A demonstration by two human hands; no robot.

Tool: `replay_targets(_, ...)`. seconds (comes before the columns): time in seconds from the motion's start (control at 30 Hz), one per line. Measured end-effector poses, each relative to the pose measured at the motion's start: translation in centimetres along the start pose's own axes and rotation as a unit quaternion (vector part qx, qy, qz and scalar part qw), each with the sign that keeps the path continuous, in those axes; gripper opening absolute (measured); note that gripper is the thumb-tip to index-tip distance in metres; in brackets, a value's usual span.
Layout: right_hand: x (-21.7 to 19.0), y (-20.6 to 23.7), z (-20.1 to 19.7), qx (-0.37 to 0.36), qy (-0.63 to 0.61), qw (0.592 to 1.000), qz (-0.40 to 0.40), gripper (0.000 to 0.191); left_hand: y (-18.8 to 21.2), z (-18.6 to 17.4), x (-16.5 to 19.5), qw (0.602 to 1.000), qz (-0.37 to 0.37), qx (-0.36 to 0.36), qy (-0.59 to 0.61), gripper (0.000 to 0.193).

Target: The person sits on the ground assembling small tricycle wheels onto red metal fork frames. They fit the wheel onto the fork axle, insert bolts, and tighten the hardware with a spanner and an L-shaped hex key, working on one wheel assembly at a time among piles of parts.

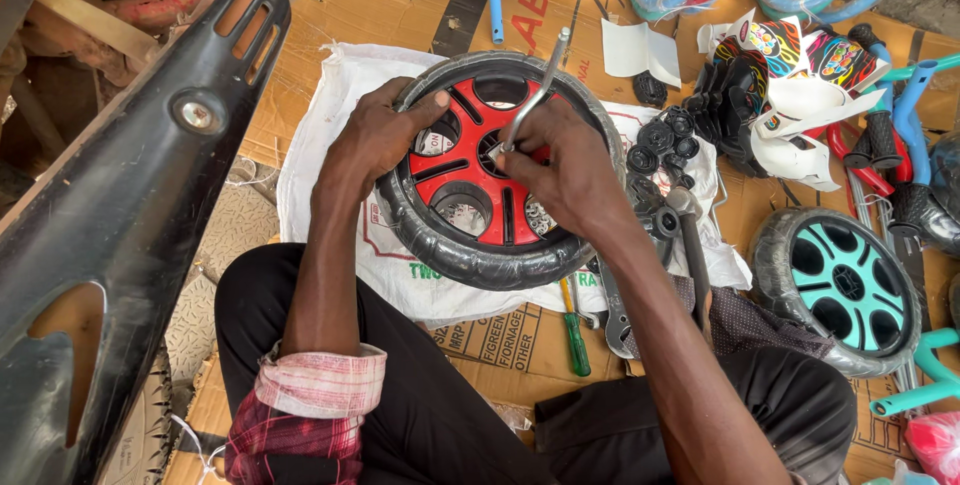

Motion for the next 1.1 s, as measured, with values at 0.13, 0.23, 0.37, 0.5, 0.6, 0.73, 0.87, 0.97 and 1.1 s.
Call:
replay_targets(0.13, 0.4, 0.2, 0.1, 0.019, 0.042, 0.999, 0.014, 0.025, 0.0, -0.1, -0.1, 0.999, 0.004, 0.006, -0.046, 0.059)
replay_targets(0.23, 0.8, 0.2, 0.8, -0.002, -0.005, 1.000, 0.020, 0.016, -0.1, -0.1, -0.3, 0.999, 0.001, -0.002, -0.040, 0.059)
replay_targets(0.37, 0.9, 0.0, 1.0, -0.055, -0.051, 0.997, -0.012, 0.022, -0.3, 0.1, 0.0, 0.999, 0.031, -0.023, -0.030, 0.061)
replay_targets(0.5, 1.3, 0.2, 0.5, -0.050, -0.005, 0.998, 0.028, 0.018, -0.3, 0.4, -0.4, 0.999, 0.001, -0.009, -0.037, 0.061)
replay_targets(0.6, 0.4, 0.0, -0.3, -0.023, 0.050, 0.998, 0.000, 0.021, -0.3, 0.4, -0.2, 0.999, 0.003, -0.011, -0.032, 0.064)
replay_targets(0.73, 0.6, 0.4, -0.5, -0.019, 0.027, 0.999, 0.034, 0.042, -0.1, 0.6, 0.3, 0.998, 0.023, -0.014, -0.056, 0.062)
replay_targets(0.87, 0.8, 0.7, 0.4, -0.018, 0.006, 1.000, 0.018, 0.023, 0.0, 0.6, 0.2, 0.998, 0.010, -0.011, -0.054, 0.060)
replay_targets(0.97, 0.5, 1.0, 0.3, -0.014, -0.034, 0.998, -0.049, 0.021, 0.2, 0.6, 0.0, 0.999, 0.012, -0.011, -0.051, 0.060)
replay_targets(1.1, 0.8, 0.7, 0.1, -0.020, -0.018, 0.999, -0.043, 0.019, 0.1, 0.6, 0.1, 0.999, 0.005, -0.013, -0.052, 0.060)
Point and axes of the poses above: each hand's wrist, its own y-axis away from the middle knuckle, its own z-axis out of the palm, x = y × z, the point moved 7 cm from there along -y, towards the middle knuckle, and after that the axes turned 14 degrees about y, right-handed, at the moved point
